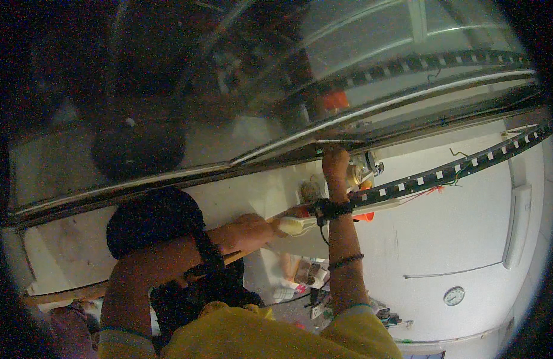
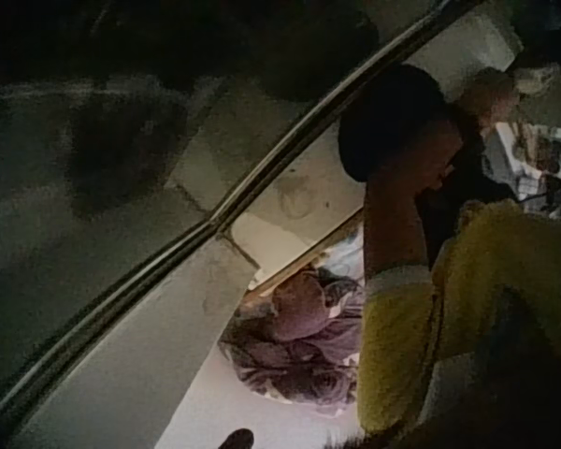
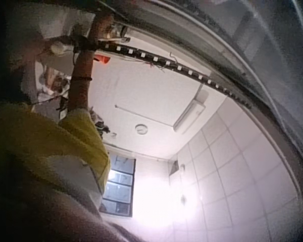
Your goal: The person walks through a cluttered room and approaches a window. They use a toothbrush to scrub the window frame and the glass surface, focusing on the edges and corners.
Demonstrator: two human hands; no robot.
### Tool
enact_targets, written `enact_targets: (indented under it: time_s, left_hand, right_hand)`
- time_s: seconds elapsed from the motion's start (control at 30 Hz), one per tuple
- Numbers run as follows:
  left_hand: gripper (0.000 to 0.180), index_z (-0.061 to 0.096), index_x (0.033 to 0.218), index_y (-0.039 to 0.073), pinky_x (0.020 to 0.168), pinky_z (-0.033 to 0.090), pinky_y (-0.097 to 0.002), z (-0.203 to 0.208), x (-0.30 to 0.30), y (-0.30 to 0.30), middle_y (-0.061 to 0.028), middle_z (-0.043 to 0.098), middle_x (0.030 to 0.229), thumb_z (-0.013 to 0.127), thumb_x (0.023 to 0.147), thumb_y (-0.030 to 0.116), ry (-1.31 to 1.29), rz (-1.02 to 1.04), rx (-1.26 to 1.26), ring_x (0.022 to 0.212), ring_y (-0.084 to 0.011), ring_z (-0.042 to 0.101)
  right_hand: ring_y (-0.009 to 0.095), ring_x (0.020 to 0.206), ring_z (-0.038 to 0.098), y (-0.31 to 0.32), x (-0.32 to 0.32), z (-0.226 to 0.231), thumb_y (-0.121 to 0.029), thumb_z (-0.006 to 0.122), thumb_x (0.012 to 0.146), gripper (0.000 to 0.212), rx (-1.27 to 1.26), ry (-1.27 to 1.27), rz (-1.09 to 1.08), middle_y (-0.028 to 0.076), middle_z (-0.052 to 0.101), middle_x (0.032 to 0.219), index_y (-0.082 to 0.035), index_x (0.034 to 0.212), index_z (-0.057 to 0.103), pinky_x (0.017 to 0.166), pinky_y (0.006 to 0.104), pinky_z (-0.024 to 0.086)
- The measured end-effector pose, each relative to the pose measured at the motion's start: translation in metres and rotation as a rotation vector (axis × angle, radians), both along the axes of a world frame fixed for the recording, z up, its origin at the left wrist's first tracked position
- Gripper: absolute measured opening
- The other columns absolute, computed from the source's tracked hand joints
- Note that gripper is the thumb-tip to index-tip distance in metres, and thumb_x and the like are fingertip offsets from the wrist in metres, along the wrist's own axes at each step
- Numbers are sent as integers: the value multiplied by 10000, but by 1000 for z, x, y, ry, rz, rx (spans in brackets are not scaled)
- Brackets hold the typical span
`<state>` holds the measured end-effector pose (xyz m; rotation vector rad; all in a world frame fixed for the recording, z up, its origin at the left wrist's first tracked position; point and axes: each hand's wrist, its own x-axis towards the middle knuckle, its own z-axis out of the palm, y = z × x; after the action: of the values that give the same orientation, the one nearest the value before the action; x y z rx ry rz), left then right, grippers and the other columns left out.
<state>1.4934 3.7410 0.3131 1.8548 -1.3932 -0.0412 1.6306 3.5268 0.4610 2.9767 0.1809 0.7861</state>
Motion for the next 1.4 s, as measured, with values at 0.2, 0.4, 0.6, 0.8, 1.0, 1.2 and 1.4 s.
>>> enact_targets:
  time_s: [0.2,0.4,0.6,0.8,1.0,1.2,1.4]
  left_hand:
    - [202,564,937,74,517,448,-434,16,-2,5,-170,570,677,481,774,158,101,-9,-247,599,-323,581]
    - [115,621,765,70,508,491,-391,9,-4,-5,-104,603,636,616,653,99,73,91,18,602,-290,613]
    - [81,609,568,69,508,478,-405,-9,-8,-17,-88,584,574,620,634,114,-191,93,67,581,-281,609]
    - [71,631,626,49,546,493,-401,-4,-3,-13,-117,594,608,604,650,111,-111,11,38,605,-288,615]
    - [106,661,739,31,598,515,-394,28,0,0,-133,634,710,585,699,95,-98,-23,304,689,-292,637]
    - [128,668,792,31,622,516,-407,27,-1,1,-138,643,750,581,724,95,-5,27,189,726,-300,640]
    - [143,671,810,36,624,512,-415,26,3,2,-128,648,766,616,700,108,-40,-70,365,730,-300,639]
  right_hand:
    - [295,631,571,-49,5,-61,-114,526,729,166,26,13,-151,193,608,746,4,788,628,550,372,440]
    - [160,622,548,-38,-18,-63,-217,557,850,278,611,-144,-39,160,631,722,34,935,644,576,308,441]
    - [343,749,587,22,-28,-55,-160,517,861,270,414,-72,-268,202,636,886,44,1014,605,690,353,449]
    - [206,761,593,-23,-39,-79,-165,512,873,270,701,-136,-44,173,640,834,67,984,597,677,304,451]
    - [373,756,580,0,-37,-76,-153,511,860,230,291,-145,-166,214,625,840,15,986,604,673,402,453]
    - [235,722,621,14,-60,-70,-162,514,859,266,667,-55,28,204,636,825,64,968,603,628,313,462]
    - [307,819,613,18,-48,-62,-132,503,867,253,384,-172,-125,226,622,919,62,1003,592,711,351,466]
